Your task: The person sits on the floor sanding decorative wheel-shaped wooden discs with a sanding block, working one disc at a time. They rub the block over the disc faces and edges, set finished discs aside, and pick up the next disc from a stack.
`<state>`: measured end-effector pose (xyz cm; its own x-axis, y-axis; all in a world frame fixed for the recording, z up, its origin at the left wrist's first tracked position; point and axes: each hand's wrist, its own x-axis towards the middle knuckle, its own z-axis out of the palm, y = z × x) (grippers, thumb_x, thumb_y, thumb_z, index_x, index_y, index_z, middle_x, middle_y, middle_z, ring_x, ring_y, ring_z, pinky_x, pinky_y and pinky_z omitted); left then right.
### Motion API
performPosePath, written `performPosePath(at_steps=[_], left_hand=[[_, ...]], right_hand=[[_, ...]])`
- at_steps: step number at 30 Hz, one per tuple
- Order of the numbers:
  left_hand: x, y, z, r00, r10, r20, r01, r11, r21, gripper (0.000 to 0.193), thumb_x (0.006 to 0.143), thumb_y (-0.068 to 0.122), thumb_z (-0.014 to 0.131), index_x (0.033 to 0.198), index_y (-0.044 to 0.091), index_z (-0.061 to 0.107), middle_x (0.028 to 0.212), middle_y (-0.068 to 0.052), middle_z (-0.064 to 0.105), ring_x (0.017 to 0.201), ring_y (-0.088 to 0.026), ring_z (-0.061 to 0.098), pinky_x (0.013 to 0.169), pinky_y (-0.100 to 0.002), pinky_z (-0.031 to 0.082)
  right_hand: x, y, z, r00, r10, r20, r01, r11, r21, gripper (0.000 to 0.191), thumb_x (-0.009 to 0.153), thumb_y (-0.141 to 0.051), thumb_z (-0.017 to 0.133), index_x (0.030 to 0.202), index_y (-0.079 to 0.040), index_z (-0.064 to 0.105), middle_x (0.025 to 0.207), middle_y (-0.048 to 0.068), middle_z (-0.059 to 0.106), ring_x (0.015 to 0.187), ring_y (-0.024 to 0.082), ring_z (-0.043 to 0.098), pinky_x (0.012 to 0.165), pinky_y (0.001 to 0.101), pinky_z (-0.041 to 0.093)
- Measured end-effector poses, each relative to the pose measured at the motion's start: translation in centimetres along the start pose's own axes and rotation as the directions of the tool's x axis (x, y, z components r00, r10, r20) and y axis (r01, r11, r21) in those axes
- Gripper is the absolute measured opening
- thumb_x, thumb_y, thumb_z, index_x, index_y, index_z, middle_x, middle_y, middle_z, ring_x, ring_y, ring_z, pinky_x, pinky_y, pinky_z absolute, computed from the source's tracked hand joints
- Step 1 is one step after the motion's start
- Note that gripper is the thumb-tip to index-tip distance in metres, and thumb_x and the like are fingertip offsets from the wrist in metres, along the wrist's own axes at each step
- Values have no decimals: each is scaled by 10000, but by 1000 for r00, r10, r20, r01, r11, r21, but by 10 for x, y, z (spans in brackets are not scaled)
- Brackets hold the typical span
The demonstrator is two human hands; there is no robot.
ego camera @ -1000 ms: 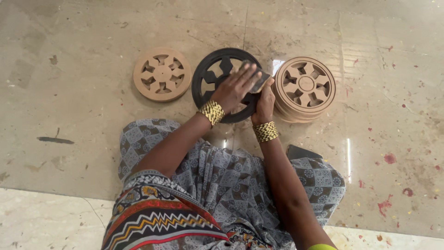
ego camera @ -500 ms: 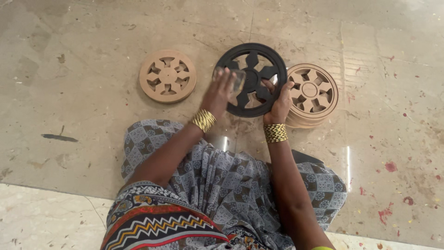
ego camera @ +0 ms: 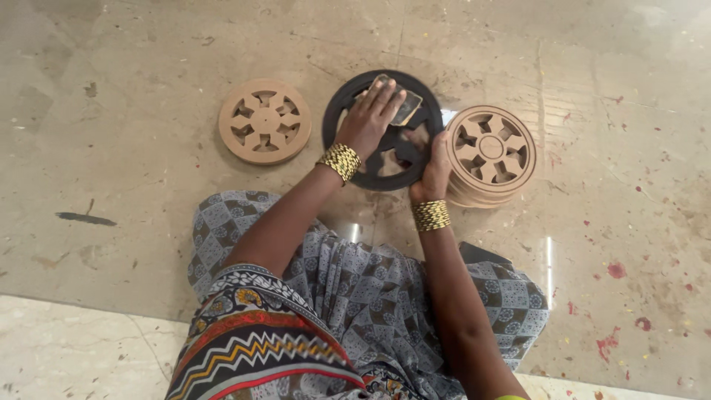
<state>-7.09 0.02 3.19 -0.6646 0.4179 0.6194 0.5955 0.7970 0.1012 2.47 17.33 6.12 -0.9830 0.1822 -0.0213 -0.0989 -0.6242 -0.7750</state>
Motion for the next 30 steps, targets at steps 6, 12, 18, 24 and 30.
performPosePath(at_steps=[6,12,18,24,30], left_hand=[[-25,-5,-26,988,-90,128,60,973,222,726,939,-11,643,1598,121,368,1648,-160,336,1488,-341,375,1171,-442,418],[-71,78,-43,992,32,122,-41,996,73,752,912,-69,586,1604,114,356,1676,-145,295,1541,-321,310,1223,-436,358],[-33,71,-35,981,186,55,-172,965,-197,689,918,112,667,1553,107,398,1625,-186,334,1495,-361,347,1209,-522,357],[1,36,-43,978,197,76,-200,979,37,640,1006,79,605,1612,151,409,1650,-155,374,1482,-323,413,1171,-456,417],[11,46,-70,974,224,-36,-221,973,60,597,1023,163,580,1593,137,406,1627,-158,392,1483,-316,430,1196,-479,424]], right_hand=[[-3,-25,9,999,-22,-28,22,999,31,641,1009,-559,545,1396,-49,515,1190,217,712,923,258,738,702,436,665],[2,-16,-2,994,-2,-108,15,993,116,601,1012,-543,559,1320,-28,559,1191,210,700,1032,260,735,875,418,652],[-2,-9,-1,997,71,38,-77,980,182,535,1056,-499,555,1369,-65,569,1243,89,682,1081,211,704,945,374,599],[-15,-26,21,995,93,-24,-92,994,56,492,1005,-528,551,1290,-127,555,1020,33,666,849,212,725,715,486,657],[-27,-48,40,995,63,-72,-61,998,22,519,997,-519,565,1240,-63,610,1020,57,698,867,204,740,720,468,670]])
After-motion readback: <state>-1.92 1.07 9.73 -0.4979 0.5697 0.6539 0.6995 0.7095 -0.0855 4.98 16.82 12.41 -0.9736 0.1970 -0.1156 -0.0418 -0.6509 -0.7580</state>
